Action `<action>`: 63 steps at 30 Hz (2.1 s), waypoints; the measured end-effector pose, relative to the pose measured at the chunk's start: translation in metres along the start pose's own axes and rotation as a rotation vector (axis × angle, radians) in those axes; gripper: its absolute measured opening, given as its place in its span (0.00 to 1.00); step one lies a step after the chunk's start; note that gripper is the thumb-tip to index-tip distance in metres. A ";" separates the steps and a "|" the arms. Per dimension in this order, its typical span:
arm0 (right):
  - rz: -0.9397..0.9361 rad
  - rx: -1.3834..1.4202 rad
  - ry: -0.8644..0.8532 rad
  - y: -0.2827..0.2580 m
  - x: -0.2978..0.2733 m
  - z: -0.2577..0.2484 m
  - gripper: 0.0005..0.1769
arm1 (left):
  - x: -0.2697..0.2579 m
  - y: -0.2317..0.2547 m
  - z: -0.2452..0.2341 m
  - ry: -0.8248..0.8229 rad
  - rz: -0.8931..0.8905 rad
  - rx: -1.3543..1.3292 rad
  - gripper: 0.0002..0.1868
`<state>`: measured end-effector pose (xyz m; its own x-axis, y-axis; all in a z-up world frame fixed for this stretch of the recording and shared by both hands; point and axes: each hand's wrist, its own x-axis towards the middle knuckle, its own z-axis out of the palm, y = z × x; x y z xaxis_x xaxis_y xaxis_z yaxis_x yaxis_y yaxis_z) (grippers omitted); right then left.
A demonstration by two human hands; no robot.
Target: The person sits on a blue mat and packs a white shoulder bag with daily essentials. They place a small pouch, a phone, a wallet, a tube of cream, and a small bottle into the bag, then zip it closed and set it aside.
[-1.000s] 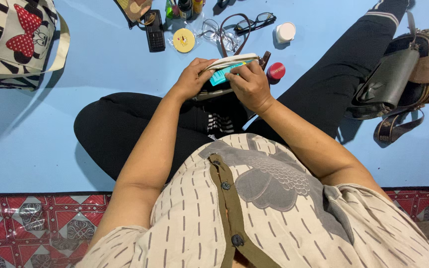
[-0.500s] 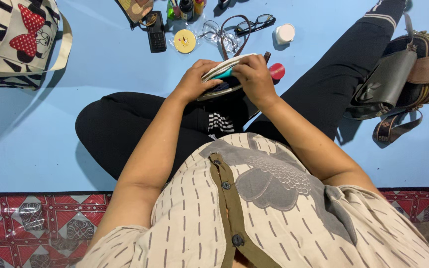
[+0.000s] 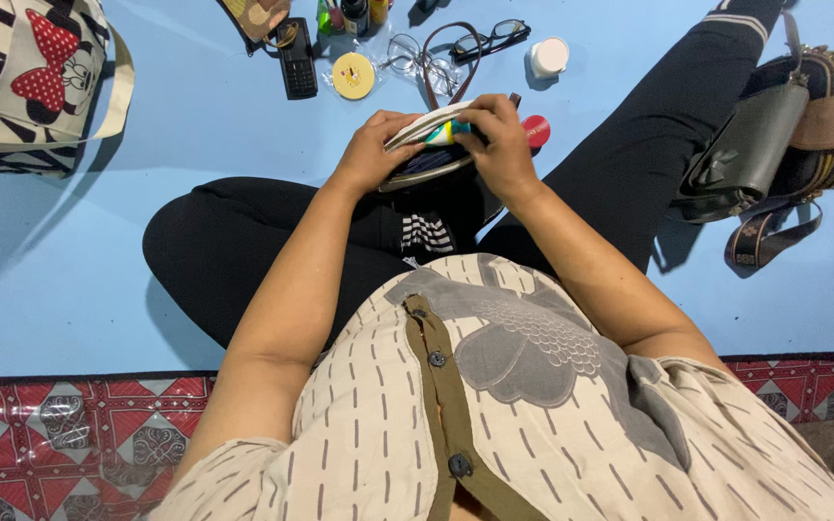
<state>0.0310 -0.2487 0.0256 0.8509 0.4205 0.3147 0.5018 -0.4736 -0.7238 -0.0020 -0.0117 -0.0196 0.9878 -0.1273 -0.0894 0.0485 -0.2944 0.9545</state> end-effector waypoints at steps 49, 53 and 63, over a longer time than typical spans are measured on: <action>0.412 0.108 0.102 0.059 0.010 -0.033 0.08 | -0.003 0.036 0.004 0.107 0.112 0.262 0.36; 0.809 0.252 -0.059 0.081 0.010 -0.036 0.08 | -0.001 0.042 0.010 0.110 0.089 0.244 0.30; 0.468 0.158 -0.061 0.071 0.008 -0.019 0.17 | -0.006 0.046 0.025 0.135 0.097 0.391 0.35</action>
<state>0.0768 -0.2936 -0.0118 0.9664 0.2371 -0.0992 0.0343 -0.5016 -0.8644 -0.0098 -0.0482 0.0175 0.9968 -0.0550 0.0588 -0.0803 -0.6279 0.7742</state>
